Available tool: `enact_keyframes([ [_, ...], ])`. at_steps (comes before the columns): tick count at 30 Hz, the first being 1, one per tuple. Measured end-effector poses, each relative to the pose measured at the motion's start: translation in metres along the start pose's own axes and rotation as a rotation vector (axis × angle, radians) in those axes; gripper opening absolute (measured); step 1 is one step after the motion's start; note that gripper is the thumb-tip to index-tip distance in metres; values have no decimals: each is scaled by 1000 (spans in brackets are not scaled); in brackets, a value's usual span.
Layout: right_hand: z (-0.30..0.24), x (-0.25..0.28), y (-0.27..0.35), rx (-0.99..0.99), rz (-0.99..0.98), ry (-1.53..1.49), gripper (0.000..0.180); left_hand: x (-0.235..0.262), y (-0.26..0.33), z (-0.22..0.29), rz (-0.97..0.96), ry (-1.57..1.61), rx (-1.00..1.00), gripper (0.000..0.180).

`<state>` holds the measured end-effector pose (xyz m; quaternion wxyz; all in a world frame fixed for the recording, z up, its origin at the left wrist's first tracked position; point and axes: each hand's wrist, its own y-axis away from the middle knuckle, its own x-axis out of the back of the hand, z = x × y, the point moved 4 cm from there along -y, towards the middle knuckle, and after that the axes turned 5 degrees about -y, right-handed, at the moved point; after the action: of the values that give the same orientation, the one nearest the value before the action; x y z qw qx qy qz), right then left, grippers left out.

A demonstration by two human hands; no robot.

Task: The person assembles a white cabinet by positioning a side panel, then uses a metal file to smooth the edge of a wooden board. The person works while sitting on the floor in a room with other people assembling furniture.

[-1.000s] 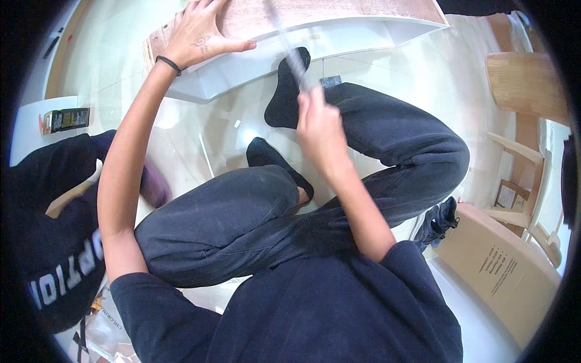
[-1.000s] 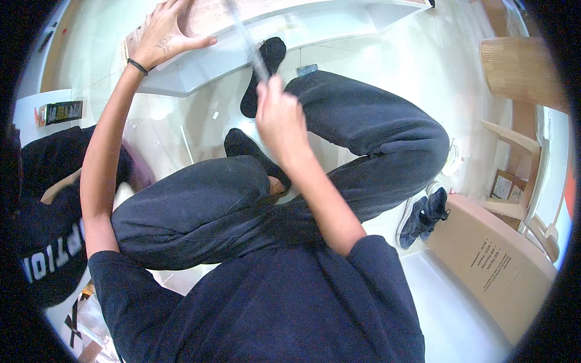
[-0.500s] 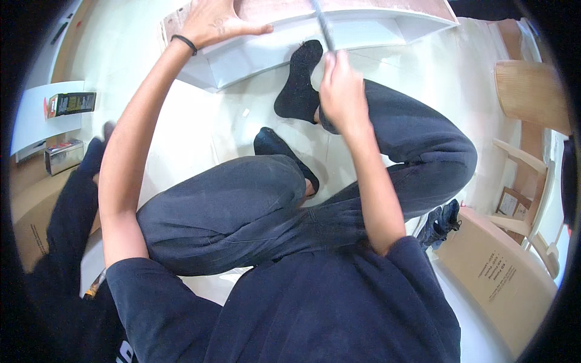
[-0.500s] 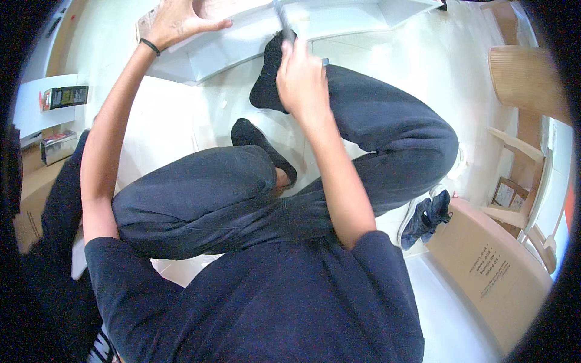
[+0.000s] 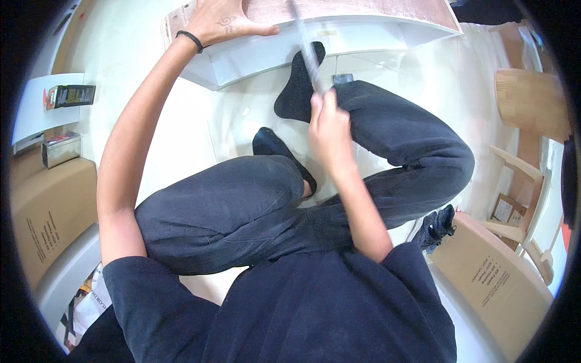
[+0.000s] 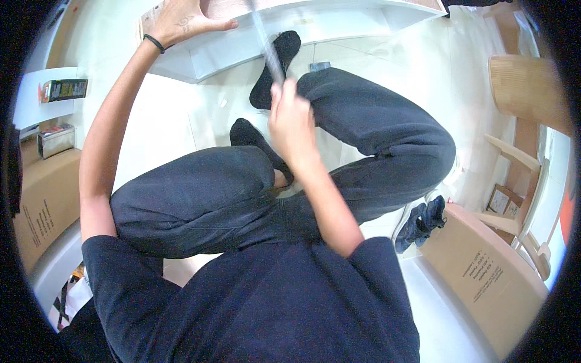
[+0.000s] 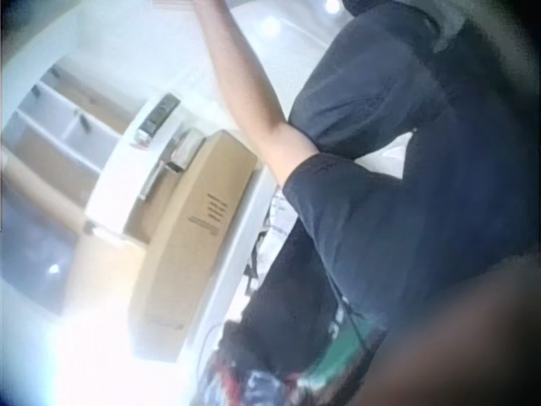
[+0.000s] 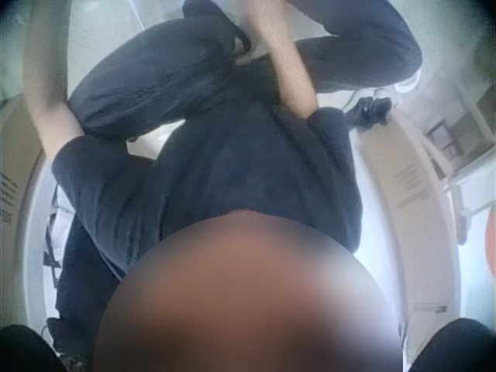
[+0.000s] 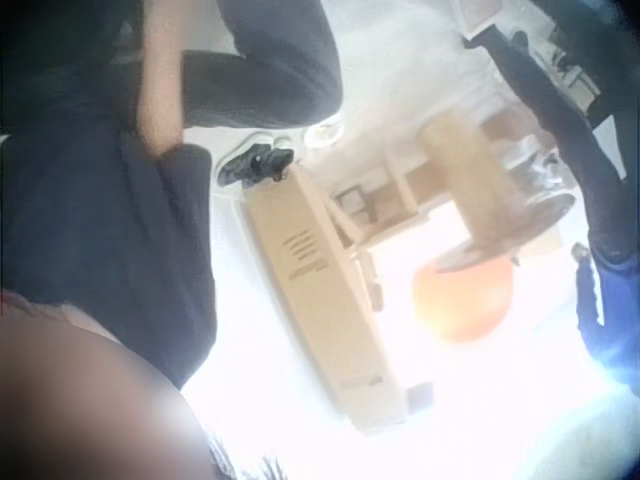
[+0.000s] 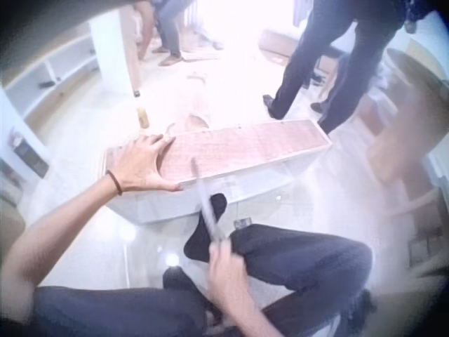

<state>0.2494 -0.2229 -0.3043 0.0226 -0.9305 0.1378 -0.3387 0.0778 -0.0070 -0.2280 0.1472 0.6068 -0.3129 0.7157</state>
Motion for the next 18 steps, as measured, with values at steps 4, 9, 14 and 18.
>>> enact_keyframes([
  [4,-6,11,-44,-81,-17,21,28,-8,4,-4,0,34,-14,111],
  [9,-11,-1,-30,-90,-32,-8,25,-5,3,-1,-12,34,-3,110],
  [14,-27,-2,-61,68,-20,-5,26,-4,2,-2,-7,49,10,111],
  [18,-30,-15,-61,-53,16,-56,26,1,2,7,-39,33,-13,109],
])
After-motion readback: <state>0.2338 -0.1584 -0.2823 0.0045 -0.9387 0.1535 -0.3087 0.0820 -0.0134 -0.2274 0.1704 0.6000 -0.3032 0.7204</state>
